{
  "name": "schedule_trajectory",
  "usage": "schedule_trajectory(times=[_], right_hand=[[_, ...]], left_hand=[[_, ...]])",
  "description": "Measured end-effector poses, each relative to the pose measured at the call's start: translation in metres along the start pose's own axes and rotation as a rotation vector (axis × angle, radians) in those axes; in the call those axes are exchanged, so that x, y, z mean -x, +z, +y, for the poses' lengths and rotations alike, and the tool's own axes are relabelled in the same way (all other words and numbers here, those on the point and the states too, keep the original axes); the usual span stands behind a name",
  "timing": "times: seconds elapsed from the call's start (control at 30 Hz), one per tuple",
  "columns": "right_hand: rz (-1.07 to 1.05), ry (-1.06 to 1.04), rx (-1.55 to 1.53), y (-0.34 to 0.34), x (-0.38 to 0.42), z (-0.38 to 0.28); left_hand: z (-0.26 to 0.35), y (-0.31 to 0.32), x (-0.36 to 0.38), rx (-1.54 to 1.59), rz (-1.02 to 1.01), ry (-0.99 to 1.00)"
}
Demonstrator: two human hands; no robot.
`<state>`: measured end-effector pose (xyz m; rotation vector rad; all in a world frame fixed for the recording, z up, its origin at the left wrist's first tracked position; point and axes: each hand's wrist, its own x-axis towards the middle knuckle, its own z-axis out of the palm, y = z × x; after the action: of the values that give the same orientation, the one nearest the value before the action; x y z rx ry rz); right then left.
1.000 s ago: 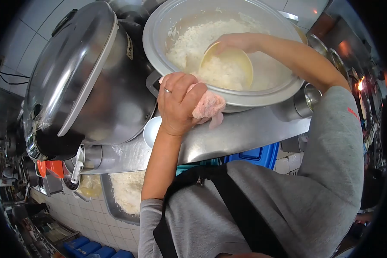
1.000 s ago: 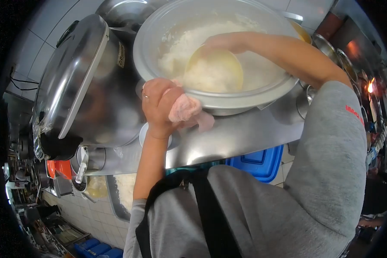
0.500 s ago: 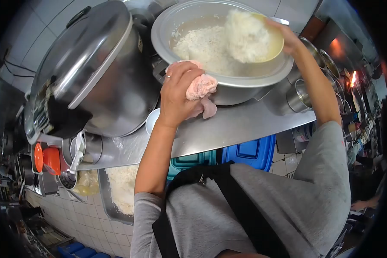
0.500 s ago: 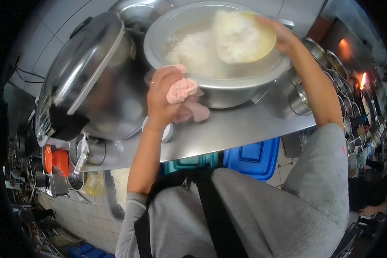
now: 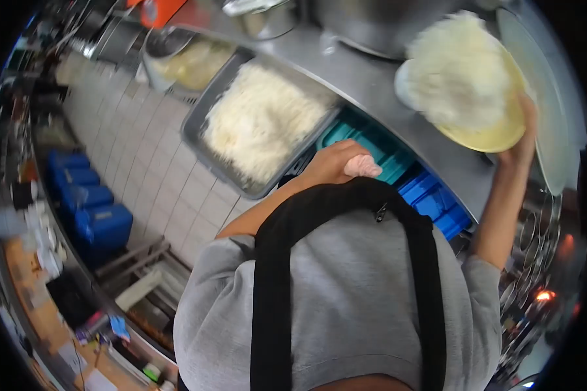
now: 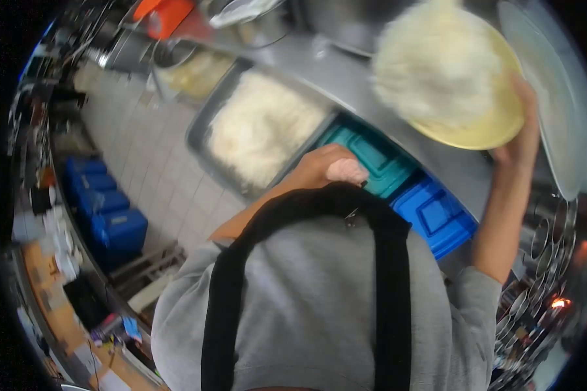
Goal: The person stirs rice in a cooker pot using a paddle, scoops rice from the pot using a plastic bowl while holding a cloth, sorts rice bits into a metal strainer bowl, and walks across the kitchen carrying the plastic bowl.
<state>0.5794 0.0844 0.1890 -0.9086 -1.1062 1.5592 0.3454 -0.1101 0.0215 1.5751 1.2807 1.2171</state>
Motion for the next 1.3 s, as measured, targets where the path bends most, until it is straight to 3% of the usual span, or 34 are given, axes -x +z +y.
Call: schedule_trajectory(times=[0.03,0.07,0.1,0.13,0.2,0.27,0.33,0.47,0.53,0.6,0.73,0.8,0.93,1.0,1.07,1.13,1.3], right_hand=[[0.048,0.021,0.071,0.037,0.003,0.026],[-0.196,-0.037,0.328,0.056,0.0,0.054],[-0.251,-0.182,0.655,0.103,0.011,0.072],[-0.417,-0.514,0.786,0.126,0.008,0.106],[-0.425,-0.79,1.113,0.169,0.021,0.148],[-0.393,-0.751,1.153,0.191,0.029,0.155],[-0.357,-0.715,1.192,0.193,0.029,0.149],[-0.345,-0.848,1.152,0.133,0.029,0.08],[-0.256,-0.8,1.115,0.094,0.036,0.032],[-0.105,-0.908,1.073,0.037,0.026,-0.012],[0.337,-0.88,1.107,-0.062,0.017,-0.105],[0.462,-0.916,1.344,-0.137,-0.012,-0.135],[0.555,-0.603,1.222,-0.236,-0.103,-0.142],[0.493,-0.185,1.056,-0.177,-0.085,-0.161],[0.412,-0.119,1.075,-0.24,-0.141,-0.132],[0.284,-0.013,1.21,-0.234,-0.158,-0.124],[0.155,0.121,1.054,-0.226,-0.188,-0.097]], left_hand=[[-0.013,-0.005,0.011,0.005,-0.019,0.019],[-0.015,-0.01,0.018,0.002,0.003,0.002],[-0.016,-0.013,0.024,-0.011,0.01,0.001],[-0.017,-0.016,0.029,-0.023,0.012,0.003],[-0.013,-0.021,0.037,-0.035,0.031,0.008],[-0.016,-0.023,0.04,0.028,0.025,-0.073],[-0.026,-0.022,0.041,-0.01,0.047,-0.023],[-0.008,-0.024,0.027,-0.057,0.013,0.033],[0.001,-0.021,0.011,-0.049,-0.009,0.074],[0.01,-0.014,-0.023,-0.033,-0.075,0.175],[0.045,0.0,-0.101,-0.14,0.032,0.488],[0.067,0.014,-0.143,-0.147,0.023,0.621],[0.103,0.049,-0.23,-0.232,0.139,0.916],[0.113,0.075,-0.267,-0.278,0.163,1.009],[0.117,0.099,-0.297,-0.283,0.198,1.005],[0.109,0.112,-0.315,-0.265,0.143,1.002],[0.093,0.118,-0.33,-0.236,0.04,0.999]])
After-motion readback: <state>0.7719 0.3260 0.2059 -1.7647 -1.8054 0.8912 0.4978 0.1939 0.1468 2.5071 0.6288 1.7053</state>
